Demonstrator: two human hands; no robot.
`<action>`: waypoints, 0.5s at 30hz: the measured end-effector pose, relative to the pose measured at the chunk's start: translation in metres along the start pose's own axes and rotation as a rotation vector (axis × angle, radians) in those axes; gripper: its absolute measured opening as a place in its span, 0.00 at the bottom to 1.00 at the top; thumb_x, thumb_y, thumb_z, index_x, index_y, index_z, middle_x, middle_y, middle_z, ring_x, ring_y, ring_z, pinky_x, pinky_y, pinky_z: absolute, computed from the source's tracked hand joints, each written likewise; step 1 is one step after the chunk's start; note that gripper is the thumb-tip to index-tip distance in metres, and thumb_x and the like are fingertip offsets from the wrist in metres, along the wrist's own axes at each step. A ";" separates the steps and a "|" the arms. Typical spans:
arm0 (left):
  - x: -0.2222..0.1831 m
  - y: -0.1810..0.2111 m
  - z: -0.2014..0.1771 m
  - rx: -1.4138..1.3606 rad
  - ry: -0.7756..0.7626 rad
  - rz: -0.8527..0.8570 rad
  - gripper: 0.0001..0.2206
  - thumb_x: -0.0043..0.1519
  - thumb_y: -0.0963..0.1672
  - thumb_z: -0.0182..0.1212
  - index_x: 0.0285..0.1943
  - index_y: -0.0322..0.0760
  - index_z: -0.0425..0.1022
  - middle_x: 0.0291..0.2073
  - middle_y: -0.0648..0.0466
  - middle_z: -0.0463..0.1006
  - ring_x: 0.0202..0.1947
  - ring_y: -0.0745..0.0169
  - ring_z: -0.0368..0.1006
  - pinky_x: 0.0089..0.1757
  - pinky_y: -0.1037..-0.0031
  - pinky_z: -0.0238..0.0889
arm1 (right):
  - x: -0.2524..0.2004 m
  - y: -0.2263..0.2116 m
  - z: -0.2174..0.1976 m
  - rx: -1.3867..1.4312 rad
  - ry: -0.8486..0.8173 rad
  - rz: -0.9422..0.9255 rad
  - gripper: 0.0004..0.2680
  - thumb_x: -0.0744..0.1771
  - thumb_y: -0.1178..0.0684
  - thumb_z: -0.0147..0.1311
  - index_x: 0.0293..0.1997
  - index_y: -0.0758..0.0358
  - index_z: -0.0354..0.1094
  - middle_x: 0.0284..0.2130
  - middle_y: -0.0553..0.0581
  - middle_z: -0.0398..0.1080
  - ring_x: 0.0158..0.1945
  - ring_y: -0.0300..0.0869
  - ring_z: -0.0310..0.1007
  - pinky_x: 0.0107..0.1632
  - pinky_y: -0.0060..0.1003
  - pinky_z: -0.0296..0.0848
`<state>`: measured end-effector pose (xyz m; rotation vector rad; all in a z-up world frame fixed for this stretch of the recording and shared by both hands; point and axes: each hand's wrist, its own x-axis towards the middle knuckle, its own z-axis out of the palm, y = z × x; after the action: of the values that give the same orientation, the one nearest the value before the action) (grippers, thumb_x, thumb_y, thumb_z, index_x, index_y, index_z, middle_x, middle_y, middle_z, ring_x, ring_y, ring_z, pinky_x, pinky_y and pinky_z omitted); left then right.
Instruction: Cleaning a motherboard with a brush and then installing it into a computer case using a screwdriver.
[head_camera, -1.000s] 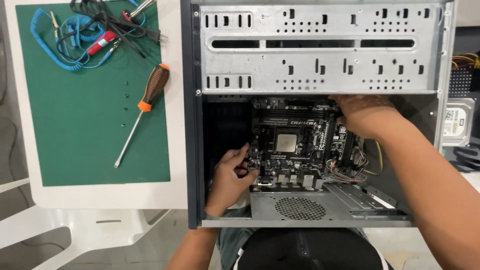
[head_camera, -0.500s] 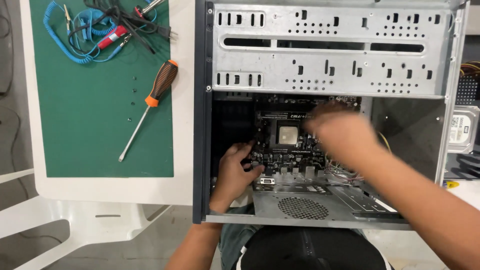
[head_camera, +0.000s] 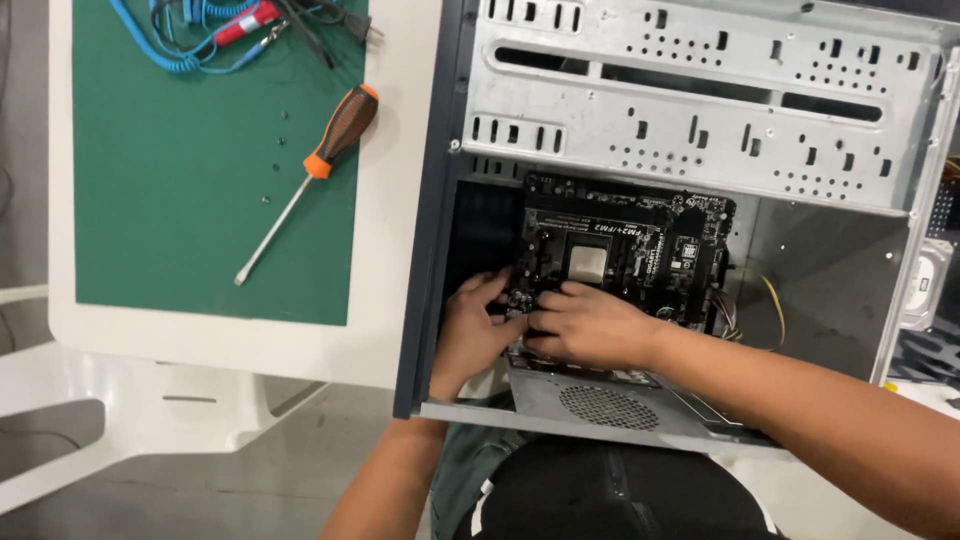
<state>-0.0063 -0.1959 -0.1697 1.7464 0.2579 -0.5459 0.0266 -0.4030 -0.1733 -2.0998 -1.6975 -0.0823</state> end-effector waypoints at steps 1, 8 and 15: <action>-0.002 0.002 0.000 -0.010 0.010 -0.006 0.34 0.50 0.43 0.73 0.68 0.33 0.68 0.59 0.39 0.72 0.52 0.51 0.75 0.45 0.67 0.78 | -0.002 0.000 0.002 0.008 -0.007 -0.011 0.01 0.66 0.53 0.55 0.38 0.51 0.70 0.36 0.53 0.69 0.45 0.51 0.69 0.39 0.43 0.62; -0.009 0.006 -0.003 0.032 -0.021 0.042 0.30 0.57 0.42 0.66 0.70 0.32 0.65 0.62 0.37 0.67 0.55 0.46 0.72 0.49 0.66 0.76 | -0.001 -0.002 -0.003 0.040 -0.078 0.083 0.04 0.64 0.50 0.60 0.38 0.49 0.70 0.41 0.54 0.68 0.46 0.53 0.68 0.41 0.48 0.62; -0.021 0.006 -0.003 0.297 0.043 0.337 0.21 0.59 0.39 0.64 0.64 0.35 0.74 0.50 0.44 0.75 0.43 0.51 0.78 0.38 0.70 0.79 | 0.022 0.016 -0.040 0.666 -0.140 0.521 0.02 0.61 0.54 0.66 0.33 0.50 0.79 0.29 0.50 0.74 0.38 0.51 0.76 0.41 0.47 0.73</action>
<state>-0.0211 -0.1922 -0.1538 2.0372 -0.0948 -0.3115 0.0561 -0.4005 -0.1349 -1.9557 -0.9838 0.6993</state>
